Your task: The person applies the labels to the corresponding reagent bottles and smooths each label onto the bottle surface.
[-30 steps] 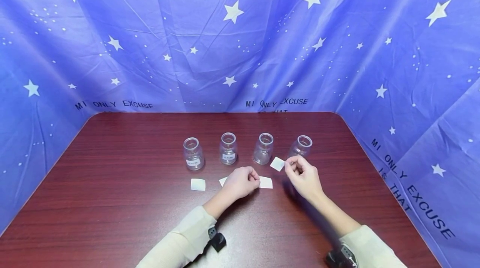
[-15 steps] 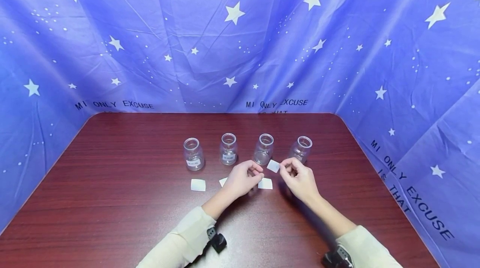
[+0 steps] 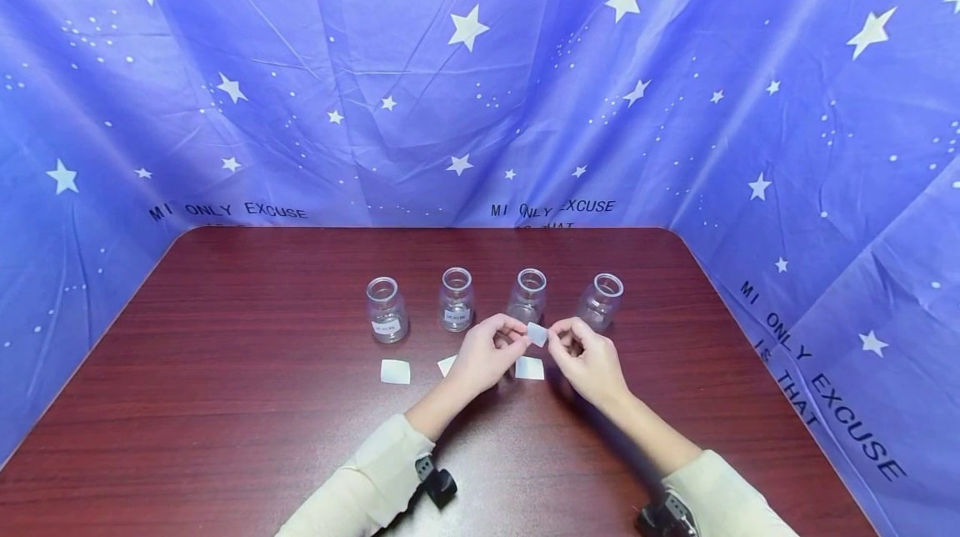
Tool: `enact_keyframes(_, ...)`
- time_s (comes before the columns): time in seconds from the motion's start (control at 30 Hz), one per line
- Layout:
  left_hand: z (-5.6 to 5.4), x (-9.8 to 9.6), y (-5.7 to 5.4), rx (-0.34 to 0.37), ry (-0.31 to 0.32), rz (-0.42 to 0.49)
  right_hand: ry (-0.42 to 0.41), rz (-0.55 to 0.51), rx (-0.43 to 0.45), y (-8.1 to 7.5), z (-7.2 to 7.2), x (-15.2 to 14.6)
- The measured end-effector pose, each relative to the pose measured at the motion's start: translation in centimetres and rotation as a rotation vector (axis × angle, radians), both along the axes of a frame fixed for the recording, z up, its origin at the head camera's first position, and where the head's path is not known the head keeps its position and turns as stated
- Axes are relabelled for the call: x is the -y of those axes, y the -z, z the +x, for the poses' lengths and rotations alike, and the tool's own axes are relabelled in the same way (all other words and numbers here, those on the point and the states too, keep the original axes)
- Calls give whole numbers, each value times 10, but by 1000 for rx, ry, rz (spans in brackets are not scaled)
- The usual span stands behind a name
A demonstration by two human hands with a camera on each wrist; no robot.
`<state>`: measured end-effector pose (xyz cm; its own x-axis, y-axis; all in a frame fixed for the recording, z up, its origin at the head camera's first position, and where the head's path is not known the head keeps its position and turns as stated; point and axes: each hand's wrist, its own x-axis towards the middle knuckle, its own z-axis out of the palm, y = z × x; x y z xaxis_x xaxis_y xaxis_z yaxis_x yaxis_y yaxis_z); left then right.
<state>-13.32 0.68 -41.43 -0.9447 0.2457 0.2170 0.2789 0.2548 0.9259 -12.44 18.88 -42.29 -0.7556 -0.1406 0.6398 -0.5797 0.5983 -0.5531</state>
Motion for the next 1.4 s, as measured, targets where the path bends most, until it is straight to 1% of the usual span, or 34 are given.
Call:
enact_keyframes(0.27,0,0,0,0,-12,42,-34,16,-86,2,0,2)
enact_keyframes(0.47,-1,0,0,24,-24,50,-35,95,-147,2,1,3)
enact_keyframes(0.57,-1,0,1,36,-31,53,-37,126,-170,2,2,3)
enact_keyframes(0.77,-3,0,2,42,-30,80,-54,151,-209,0,2,5)
enact_keyframes(0.9,-2,-1,1,61,-31,86,-59,164,-228,0,2,6)
enact_keyframes(0.97,-1,-1,-2,68,-29,87,-57,169,-235,-1,2,6)
enact_keyframes(1.17,14,3,-33,74,-17,106,-28,180,-228,1,3,7)
enact_keyframes(1.2,16,3,-37,75,-22,109,-22,181,-223,1,3,7)
enact_keyframes(1.23,17,3,-38,76,-29,112,-18,182,-218,2,3,7)
enact_keyframes(1.3,17,3,-38,73,-46,119,-9,183,-209,3,3,7)
enact_keyframes(1.4,9,1,-24,66,-75,122,-10,179,-200,4,3,7)
